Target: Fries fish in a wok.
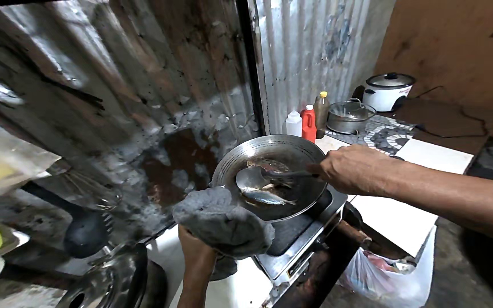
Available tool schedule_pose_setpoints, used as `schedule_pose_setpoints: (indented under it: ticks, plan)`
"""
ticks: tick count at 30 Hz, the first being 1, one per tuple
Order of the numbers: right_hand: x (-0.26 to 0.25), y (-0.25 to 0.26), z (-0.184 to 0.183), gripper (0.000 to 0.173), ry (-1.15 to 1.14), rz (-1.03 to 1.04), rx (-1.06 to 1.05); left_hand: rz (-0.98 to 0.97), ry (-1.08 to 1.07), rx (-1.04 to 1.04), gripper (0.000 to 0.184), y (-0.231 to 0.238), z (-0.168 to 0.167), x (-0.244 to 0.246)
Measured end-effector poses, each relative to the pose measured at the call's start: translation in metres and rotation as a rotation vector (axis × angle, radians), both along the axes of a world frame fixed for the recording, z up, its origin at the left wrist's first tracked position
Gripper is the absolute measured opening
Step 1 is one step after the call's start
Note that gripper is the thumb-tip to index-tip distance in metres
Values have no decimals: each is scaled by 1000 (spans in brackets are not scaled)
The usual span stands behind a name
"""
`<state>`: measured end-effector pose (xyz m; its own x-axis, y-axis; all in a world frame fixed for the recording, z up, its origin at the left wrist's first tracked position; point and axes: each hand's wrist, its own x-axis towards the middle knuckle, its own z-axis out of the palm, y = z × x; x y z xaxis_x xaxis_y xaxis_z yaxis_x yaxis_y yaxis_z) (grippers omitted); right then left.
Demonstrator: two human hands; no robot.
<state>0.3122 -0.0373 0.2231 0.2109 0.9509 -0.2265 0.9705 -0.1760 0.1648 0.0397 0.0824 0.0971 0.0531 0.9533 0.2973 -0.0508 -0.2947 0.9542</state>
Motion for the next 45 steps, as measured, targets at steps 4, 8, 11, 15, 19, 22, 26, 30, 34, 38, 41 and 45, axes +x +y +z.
schedule_pose_setpoints:
  ticks: [4,8,11,15,19,22,26,30,34,38,41,45]
  plan:
    - [10,-2,-5,20,15,65,30,1,21,7,75,2,-2,-1]
    - [13,-5,4,20,11,76,1,13,27,-2,69,0,2,-1]
    - [15,-3,8,24,10,14,-23,9,25,-3,68,2,0,-1]
    - [33,0,-3,25,108,14,-40,4,34,21,66,4,-3,-2]
    - [42,-8,-1,24,178,57,-89,18,23,21,65,6,-3,0]
    - [36,-12,17,27,221,42,-161,21,30,20,65,5,-1,0]
    - [44,-10,18,25,210,71,-139,21,35,-7,60,4,2,0]
    - [54,-5,12,27,214,23,-115,10,33,14,62,5,-1,-2]
    - [60,-12,12,21,399,-11,-136,49,84,-26,60,-3,6,1]
    - [69,-19,26,19,601,-159,-207,41,51,-22,59,1,4,1]
    - [83,-13,27,22,745,-260,-297,32,58,-13,61,2,4,1]
    - [91,-2,35,25,758,-431,-341,13,66,-15,60,3,6,-2]
